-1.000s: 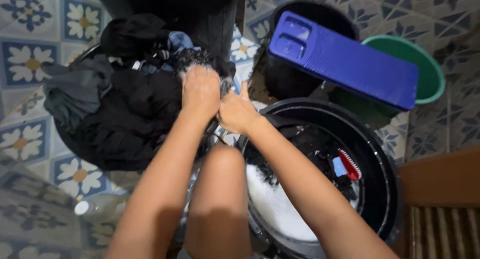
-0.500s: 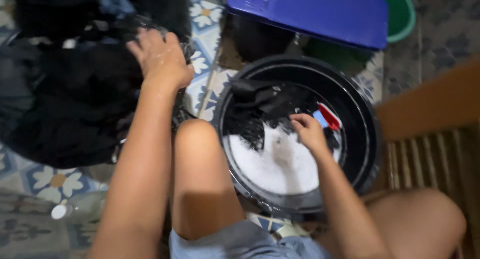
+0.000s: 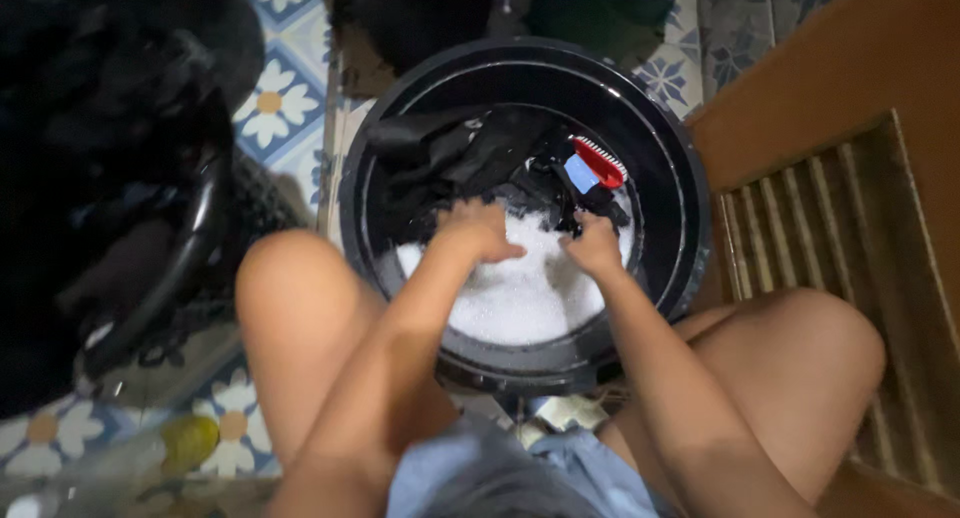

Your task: The person hand washes dark-colored clothes in a black basin filled with soapy water. They repeatedly submerge, agitate, and wring the garments, occasionally lifting and squeezing them to remove excess water.

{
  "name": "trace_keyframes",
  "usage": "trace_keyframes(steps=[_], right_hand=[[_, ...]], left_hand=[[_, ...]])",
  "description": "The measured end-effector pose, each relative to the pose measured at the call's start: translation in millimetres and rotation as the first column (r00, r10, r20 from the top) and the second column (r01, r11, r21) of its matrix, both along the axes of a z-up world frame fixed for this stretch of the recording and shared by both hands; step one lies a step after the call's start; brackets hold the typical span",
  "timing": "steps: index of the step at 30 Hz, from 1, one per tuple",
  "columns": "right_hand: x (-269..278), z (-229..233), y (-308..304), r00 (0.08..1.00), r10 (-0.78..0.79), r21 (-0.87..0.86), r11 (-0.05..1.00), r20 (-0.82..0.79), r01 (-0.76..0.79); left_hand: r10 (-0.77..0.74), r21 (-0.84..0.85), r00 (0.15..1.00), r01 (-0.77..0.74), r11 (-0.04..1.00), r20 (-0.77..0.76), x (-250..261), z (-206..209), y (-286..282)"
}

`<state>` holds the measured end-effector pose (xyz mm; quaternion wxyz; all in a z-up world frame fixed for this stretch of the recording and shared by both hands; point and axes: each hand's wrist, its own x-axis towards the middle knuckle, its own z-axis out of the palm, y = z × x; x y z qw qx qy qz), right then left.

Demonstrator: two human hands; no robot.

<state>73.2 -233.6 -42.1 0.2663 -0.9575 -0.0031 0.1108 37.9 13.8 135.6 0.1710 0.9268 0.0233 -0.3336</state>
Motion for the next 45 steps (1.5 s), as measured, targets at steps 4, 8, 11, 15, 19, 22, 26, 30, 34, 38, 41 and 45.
trace_keyframes(steps=[4, 8, 11, 15, 19, 22, 26, 30, 34, 38, 41, 45], right_hand=[[10.9, 4.7, 25.9, 0.997, 0.068, -0.019, 0.998, 0.049, -0.067], [36.0, -15.6, 26.5, 0.956, 0.069, -0.034, 0.998, 0.285, -0.062], [77.3, -30.6, 14.5, 0.950, -0.008, 0.002, 1.000, 0.313, 0.008], [128.2, -18.0, 7.2, 0.973, 0.224, -0.210, 0.951, -0.044, -0.229], [130.4, -7.6, 14.5, 0.938, 0.319, -0.224, 0.912, -0.136, -0.343], [127.1, -11.3, 18.4, 0.950, 0.243, -0.293, 0.910, -0.195, -0.292], [119.9, -22.2, 19.0, 0.986, 0.144, -0.370, 0.915, -0.080, -0.163], [102.9, -10.7, 12.3, 0.991, 0.027, -0.245, 0.970, 0.133, 0.007], [89.2, -0.7, 18.3, 0.908, -0.244, -0.024, 0.963, 0.341, 0.268], [61.8, -4.9, 23.8, 0.660, -0.673, 0.469, 0.726, 0.334, 0.503], [20.1, -13.8, 22.1, 0.562, -0.773, 0.672, 0.251, -0.294, 0.697], [-16.4, -23.3, 29.3, 0.612, -0.666, 0.682, 0.208, -0.426, 0.701]], left_hand=[[-0.057, -0.053, 0.998, 0.055, 0.997, -0.027, 20.4, -58.0, -21.5], [0.104, -0.361, 0.975, -0.027, 0.932, 0.194, 34.3, -116.7, -36.8], [0.143, -0.302, 0.972, -0.083, 0.950, 0.186, 48.9, -142.9, -39.6], [0.126, -0.251, 0.970, -0.072, 0.965, 0.209, 78.6, -160.5, -63.7], [-0.008, -0.099, 0.889, 0.060, 0.993, 0.457, 107.0, -192.9, -85.8], [-0.033, 0.024, 0.723, 0.023, 0.999, 0.690, 107.2, -229.0, -89.9], [-0.078, 0.106, 0.721, 0.006, 0.994, 0.689, 99.1, -256.8, -89.5], [-0.122, 0.121, 0.686, 0.050, 0.991, 0.717, 73.6, -255.5, -75.4], [0.094, -0.153, 0.599, 0.049, 0.987, 0.795, 51.1, -221.3, -63.2], [0.123, -0.246, 0.667, 0.093, 0.965, 0.735, 47.0, -156.8, -41.1], [0.223, -0.383, 0.695, 0.082, 0.920, 0.683, 37.0, -103.7, -21.5], [0.371, -0.523, 0.660, 0.039, 0.852, 0.653, 17.3, -38.2, -25.8]])
